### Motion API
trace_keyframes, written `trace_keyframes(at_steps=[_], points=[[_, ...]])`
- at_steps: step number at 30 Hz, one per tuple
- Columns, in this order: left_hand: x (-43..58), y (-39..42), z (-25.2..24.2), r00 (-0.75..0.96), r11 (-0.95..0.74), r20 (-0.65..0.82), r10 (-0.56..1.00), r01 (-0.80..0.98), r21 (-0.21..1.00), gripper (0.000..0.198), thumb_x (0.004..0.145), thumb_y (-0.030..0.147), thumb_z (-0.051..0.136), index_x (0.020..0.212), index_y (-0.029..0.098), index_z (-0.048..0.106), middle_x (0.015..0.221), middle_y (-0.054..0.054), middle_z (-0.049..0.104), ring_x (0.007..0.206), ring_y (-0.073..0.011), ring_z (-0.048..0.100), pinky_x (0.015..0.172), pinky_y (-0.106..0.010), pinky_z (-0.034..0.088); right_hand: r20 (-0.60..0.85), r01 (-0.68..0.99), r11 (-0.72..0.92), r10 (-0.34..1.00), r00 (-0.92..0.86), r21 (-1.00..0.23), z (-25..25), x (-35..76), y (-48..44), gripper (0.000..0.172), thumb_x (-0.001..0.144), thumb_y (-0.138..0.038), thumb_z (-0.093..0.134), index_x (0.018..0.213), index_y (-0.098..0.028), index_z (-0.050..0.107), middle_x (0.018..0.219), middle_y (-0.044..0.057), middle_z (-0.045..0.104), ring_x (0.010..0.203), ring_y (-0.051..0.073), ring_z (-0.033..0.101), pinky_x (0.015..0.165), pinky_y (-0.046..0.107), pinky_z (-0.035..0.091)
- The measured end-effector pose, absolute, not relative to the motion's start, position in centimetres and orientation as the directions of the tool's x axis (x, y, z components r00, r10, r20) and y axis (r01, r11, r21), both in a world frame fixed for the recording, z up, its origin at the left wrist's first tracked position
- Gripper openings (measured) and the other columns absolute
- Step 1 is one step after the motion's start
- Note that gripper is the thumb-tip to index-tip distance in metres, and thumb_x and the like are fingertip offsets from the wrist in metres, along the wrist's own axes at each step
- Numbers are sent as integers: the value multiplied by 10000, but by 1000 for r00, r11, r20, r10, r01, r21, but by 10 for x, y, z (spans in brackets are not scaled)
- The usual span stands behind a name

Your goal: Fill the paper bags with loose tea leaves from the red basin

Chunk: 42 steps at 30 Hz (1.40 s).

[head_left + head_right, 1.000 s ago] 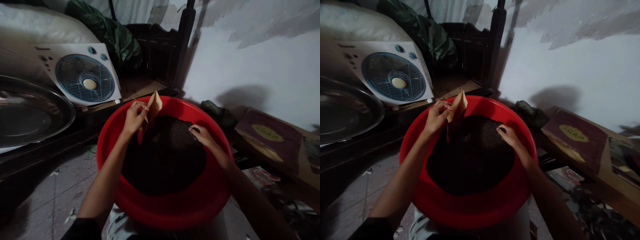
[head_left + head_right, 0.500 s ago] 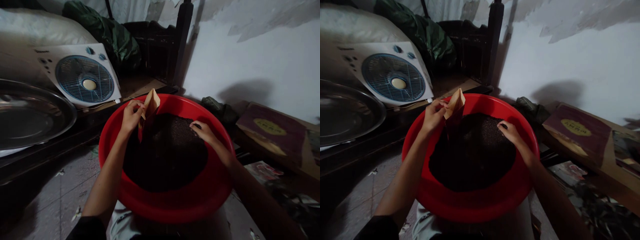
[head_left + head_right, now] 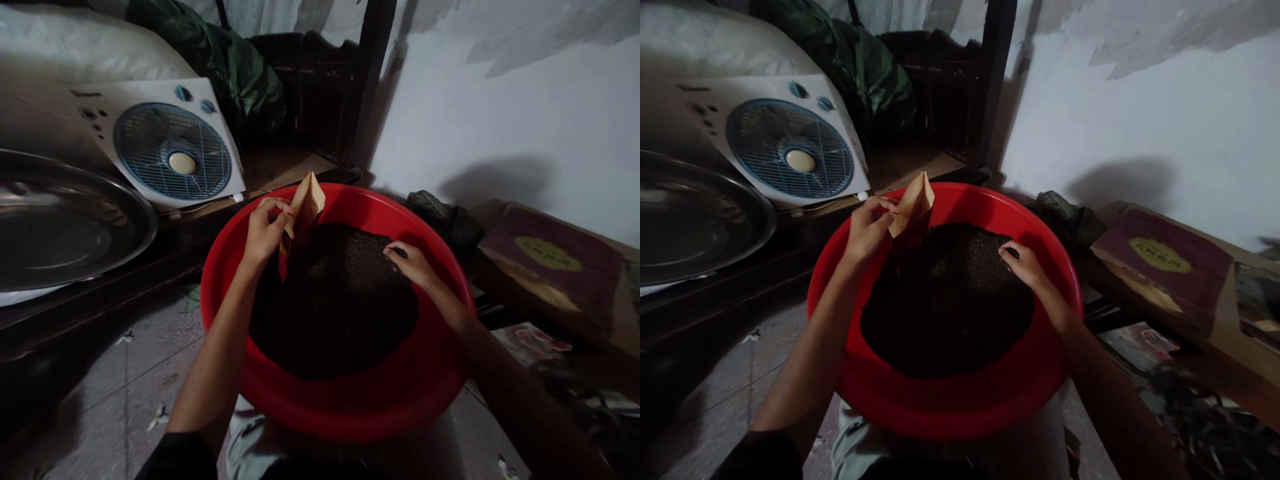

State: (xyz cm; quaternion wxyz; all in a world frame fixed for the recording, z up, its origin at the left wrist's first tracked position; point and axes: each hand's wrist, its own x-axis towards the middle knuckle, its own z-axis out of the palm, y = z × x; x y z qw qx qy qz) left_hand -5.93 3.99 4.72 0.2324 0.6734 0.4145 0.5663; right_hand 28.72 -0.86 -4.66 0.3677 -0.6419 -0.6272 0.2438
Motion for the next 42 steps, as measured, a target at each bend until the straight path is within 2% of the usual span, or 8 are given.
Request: trace_keyframes(at_steps=[7,12,16,22,28,32,35,42], points=[[-57,41,45,-4,-532,552,834,263,805,159,707,83,549,740,186,665,923,-38,683,942,-185,635,886,-344,503,193,639,104,978,72,-763,-49,286,-10,204,788,-361,620,908,-220,706,936,58,741,823,206,682,786,336,549],[-56,42,45,-42,-470,490,871,220,855,192,700,56,538,738,192,667,930,-29,699,934,-168,647,904,-331,500,158,652,96,987,37,-753,-51,286,-14,210,794,-382,606,896,-222,696,856,50,727,719,188,659,665,299,525],[-59,40,45,-48,-470,491,870,220,855,167,698,80,553,738,194,668,896,-24,699,892,-166,651,843,-319,522,110,633,83,994,3,-769,-54,288,-24,276,802,-455,591,901,-212,677,786,42,695,643,173,617,580,279,479],[-61,40,38,-36,-477,493,869,201,856,156,705,96,558,741,197,672,930,-31,704,963,-179,649,944,-365,493,94,631,58,995,24,-774,-54,282,-30,305,776,-490,597,870,-210,676,810,50,693,642,159,590,590,273,459],[-57,41,37,-6,-556,575,818,246,794,146,760,119,537,737,197,658,923,-33,676,944,-179,626,924,-373,494,43,618,-1,997,57,-786,-47,276,-28,432,765,-631,584,711,-203,560,558,-15,516,475,110,436,452,250,333],[-56,46,40,38,-611,630,775,298,733,132,772,117,546,753,193,653,932,-42,650,956,-181,608,882,-350,507,1,506,-32,998,65,-862,-43,280,-25,487,705,-673,644,705,-199,532,580,-27,496,469,98,441,434,239,327],[-54,48,43,89,-625,634,768,322,711,130,786,121,544,755,187,653,950,-50,641,977,-184,609,883,-349,505,26,424,-22,994,107,-905,-36,286,-22,482,702,-658,675,737,-191,556,600,-23,511,487,95,455,451,237,349],[-51,48,44,135,-623,617,776,325,712,151,784,99,528,768,189,650,953,-40,635,960,-184,619,890,-362,504,40,365,-21,986,160,-931,-21,296,-16,449,721,-614,689,686,-202,512,589,-38,487,491,82,428,444,233,315]])
